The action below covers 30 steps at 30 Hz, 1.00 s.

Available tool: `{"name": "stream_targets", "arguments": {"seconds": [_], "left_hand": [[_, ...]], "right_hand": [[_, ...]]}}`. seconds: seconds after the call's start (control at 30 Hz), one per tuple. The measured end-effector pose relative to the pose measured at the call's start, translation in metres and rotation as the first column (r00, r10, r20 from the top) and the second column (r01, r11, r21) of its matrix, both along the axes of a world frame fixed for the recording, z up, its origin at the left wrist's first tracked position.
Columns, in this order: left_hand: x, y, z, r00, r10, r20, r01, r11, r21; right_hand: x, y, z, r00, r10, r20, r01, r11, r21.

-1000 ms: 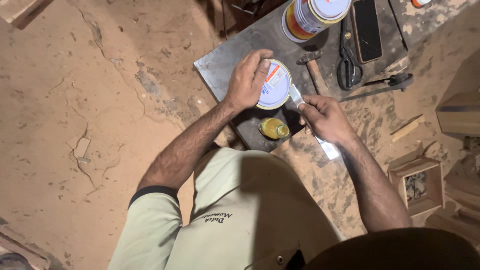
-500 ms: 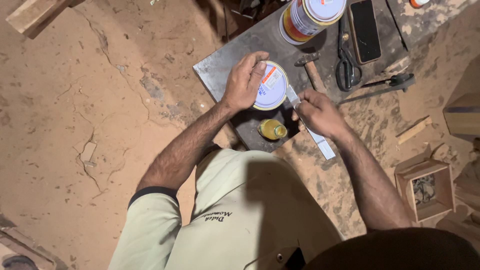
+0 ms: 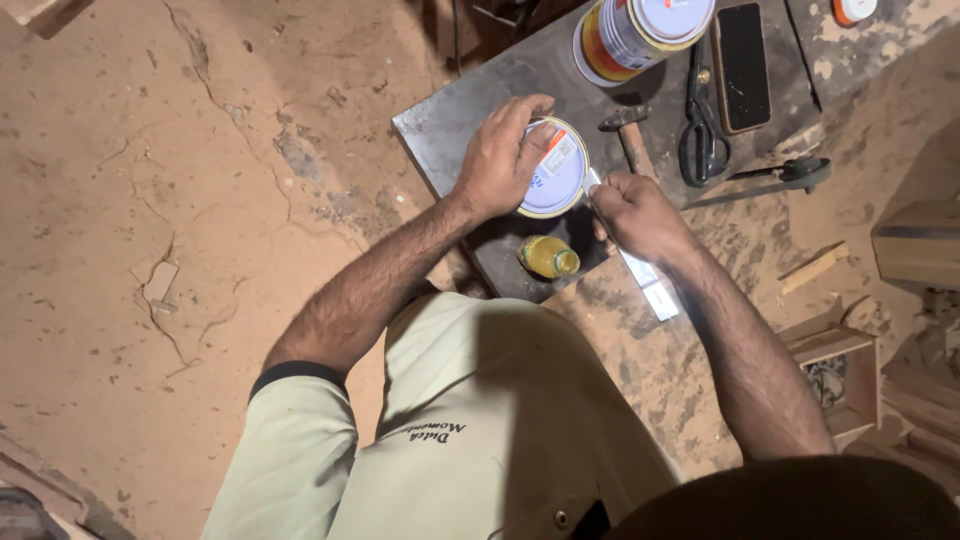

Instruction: The person opens a yellow plastic bottle and pours its contents into a metal paint can. They then close the bottle and place it on the table.

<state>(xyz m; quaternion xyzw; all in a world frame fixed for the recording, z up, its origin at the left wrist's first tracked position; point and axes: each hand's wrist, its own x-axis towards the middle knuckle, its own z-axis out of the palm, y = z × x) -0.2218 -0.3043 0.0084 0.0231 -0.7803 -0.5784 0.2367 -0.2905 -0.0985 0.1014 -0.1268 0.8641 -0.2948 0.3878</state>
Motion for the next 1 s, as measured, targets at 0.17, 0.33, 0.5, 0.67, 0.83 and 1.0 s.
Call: {"name": "stream_targets", "arguments": {"seconds": [0.17, 0.33, 0.5, 0.67, 0.83, 1.0], "left_hand": [[-0.001, 0.0, -0.001, 1.0, -0.006, 0.012, 0.007, 1.0, -0.02], [-0.002, -0.001, -0.004, 1.0, -0.003, 0.008, 0.003, 1.0, -0.028], [-0.003, -0.001, -0.005, 0.999, -0.029, 0.036, 0.031, 0.999, -0.035], [-0.002, -0.001, -0.003, 0.999, -0.018, 0.05, 0.019, 0.999, -0.029], [-0.002, -0.002, -0.002, 0.999, -0.01, 0.045, 0.01, 1.0, -0.001], [-0.002, -0.001, -0.002, 1.0, -0.006, 0.016, 0.005, 1.0, 0.022]], "right_hand": [[-0.002, 0.011, -0.019, 0.991, -0.047, 0.128, 0.071, 0.98, -0.185], [-0.005, 0.023, -0.038, 0.978, -0.059, 0.202, 0.117, 0.951, -0.288], [0.001, 0.023, -0.051, 0.956, -0.149, 0.251, 0.231, 0.914, -0.334], [0.003, 0.017, -0.034, 0.973, -0.145, 0.18, 0.193, 0.938, -0.287], [0.005, 0.01, -0.009, 0.965, 0.1, -0.243, -0.109, 0.994, -0.027], [0.005, 0.007, 0.0, 0.983, 0.045, -0.177, -0.056, 0.997, -0.055]]}}
